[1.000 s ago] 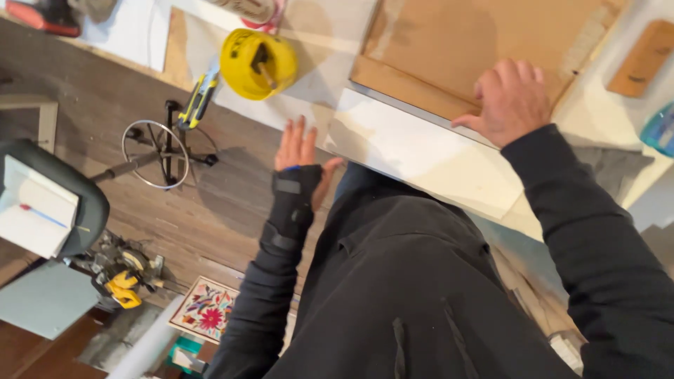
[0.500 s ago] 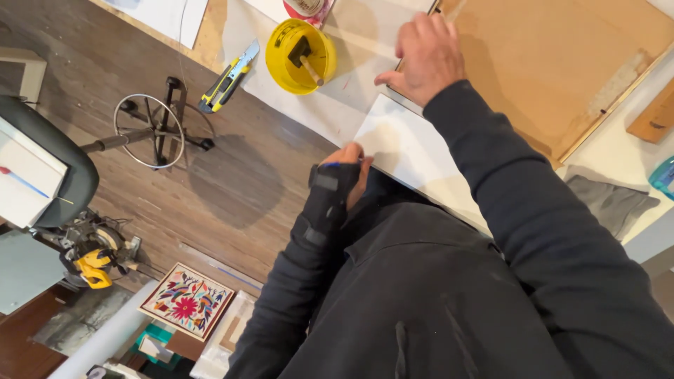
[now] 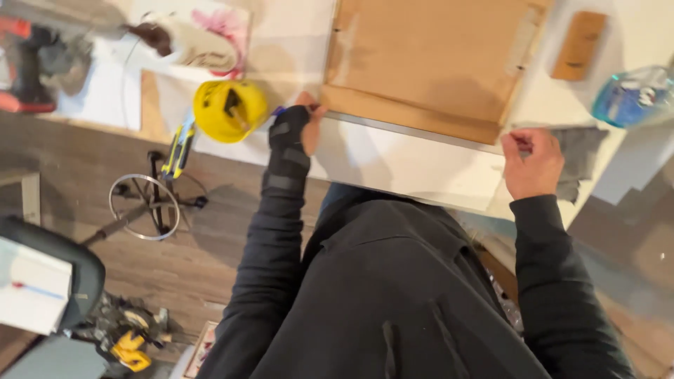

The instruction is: Applying a finish to a wooden strip and assembling it onto a picture frame.

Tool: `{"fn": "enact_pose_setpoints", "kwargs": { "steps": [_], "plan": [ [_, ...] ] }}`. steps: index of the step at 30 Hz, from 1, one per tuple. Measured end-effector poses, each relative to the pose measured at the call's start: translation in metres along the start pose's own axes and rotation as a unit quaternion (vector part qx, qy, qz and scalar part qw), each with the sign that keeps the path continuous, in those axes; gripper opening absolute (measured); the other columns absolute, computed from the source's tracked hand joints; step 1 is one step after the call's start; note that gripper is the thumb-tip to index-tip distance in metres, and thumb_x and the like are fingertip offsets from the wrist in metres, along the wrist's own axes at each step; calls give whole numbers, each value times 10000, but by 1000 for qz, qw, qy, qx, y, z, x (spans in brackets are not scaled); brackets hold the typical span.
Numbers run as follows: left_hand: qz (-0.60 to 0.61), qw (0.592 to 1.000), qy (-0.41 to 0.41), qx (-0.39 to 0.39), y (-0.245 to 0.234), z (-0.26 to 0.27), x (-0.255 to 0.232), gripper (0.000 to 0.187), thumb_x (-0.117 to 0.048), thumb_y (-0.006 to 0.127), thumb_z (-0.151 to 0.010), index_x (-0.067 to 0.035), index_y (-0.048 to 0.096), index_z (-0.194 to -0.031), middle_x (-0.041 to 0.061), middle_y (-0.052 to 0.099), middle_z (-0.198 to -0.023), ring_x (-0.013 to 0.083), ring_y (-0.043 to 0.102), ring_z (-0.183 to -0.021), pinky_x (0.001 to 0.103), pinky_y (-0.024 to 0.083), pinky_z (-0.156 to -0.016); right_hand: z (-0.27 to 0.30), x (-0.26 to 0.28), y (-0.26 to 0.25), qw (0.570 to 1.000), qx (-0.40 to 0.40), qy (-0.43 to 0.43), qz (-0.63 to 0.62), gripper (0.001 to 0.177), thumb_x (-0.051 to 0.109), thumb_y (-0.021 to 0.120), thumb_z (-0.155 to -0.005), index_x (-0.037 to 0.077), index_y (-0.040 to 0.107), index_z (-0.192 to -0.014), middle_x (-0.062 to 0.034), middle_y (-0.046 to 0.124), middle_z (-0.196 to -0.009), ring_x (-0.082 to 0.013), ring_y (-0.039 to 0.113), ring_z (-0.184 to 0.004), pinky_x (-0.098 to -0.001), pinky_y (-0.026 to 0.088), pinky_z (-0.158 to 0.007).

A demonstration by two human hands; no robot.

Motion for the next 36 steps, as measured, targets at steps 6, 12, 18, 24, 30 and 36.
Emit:
{"fn": "enact_pose_setpoints", "kwargs": {
  "steps": [6, 12, 18, 24, 30, 36],
  "plan": [
    [-51, 995, -31, 76, -11, -9, -13, 201, -295, 669, -969, -94, 662, -977, 164, 699, -768, 362, 712, -785, 467, 506, -660, 41, -53, -32, 993, -66, 100, 2, 147, 94, 784, -1027, 7, 675, -1074, -122, 690, -1008, -234, 690, -869, -357, 564, -808],
    [-116, 990, 28, 79, -9, -12, -20, 202, -291, 659, -998, -89, 659, -1011, 202, 686, -807, 415, 682, -811, 496, 501, -669, 44, -51, -36, 993, -80, 82, 22, 157, 63, 795, -1011, 2, 657, -1053, -125, 673, -993, -243, 659, -872, -362, 548, -802],
    [-125, 987, 5, 98, -7, -14, -17, 224, -305, 629, -1010, -81, 645, -1005, 211, 669, -799, 418, 673, -805, 503, 487, -660, 47, -54, -30, 991, -83, 107, -5, 182, 58, 797, -1002, 3, 627, -1036, -122, 662, -981, -234, 664, -847, -358, 543, -770],
    [-111, 988, 48, 99, -10, -11, -22, 219, -286, 587, -1045, -75, 639, -1022, 210, 656, -792, 418, 663, -796, 499, 485, -676, 50, -55, -24, 989, -88, 111, -31, 186, 63, 798, -1014, 6, 621, -1036, -110, 657, -959, -229, 658, -820, -358, 541, -752],
    [-89, 990, -26, 110, -2, -15, -13, 320, -363, 675, -973, -45, 635, -954, 195, 661, -761, 386, 675, -753, 474, 486, -653, 46, -46, -14, 992, -88, 95, 5, 273, 110, 871, -963, 26, 613, -995, -102, 641, -917, -242, 631, -803, -365, 529, -728],
    [-76, 989, -41, 119, 0, -17, -5, 296, -346, 694, -946, -53, 660, -926, 175, 659, -745, 348, 675, -737, 438, 495, -660, 39, -50, 2, 992, -60, 112, -11, 347, 153, 902, -904, 33, 583, -966, -85, 634, -885, -232, 620, -782, -360, 530, -714]
  ]
}}
Point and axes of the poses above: each hand's wrist, its own z-axis away from the middle knuckle, its own y-axis out of the palm, x = y × z, the point moved 6 cm from there along -z, towards the middle knuckle
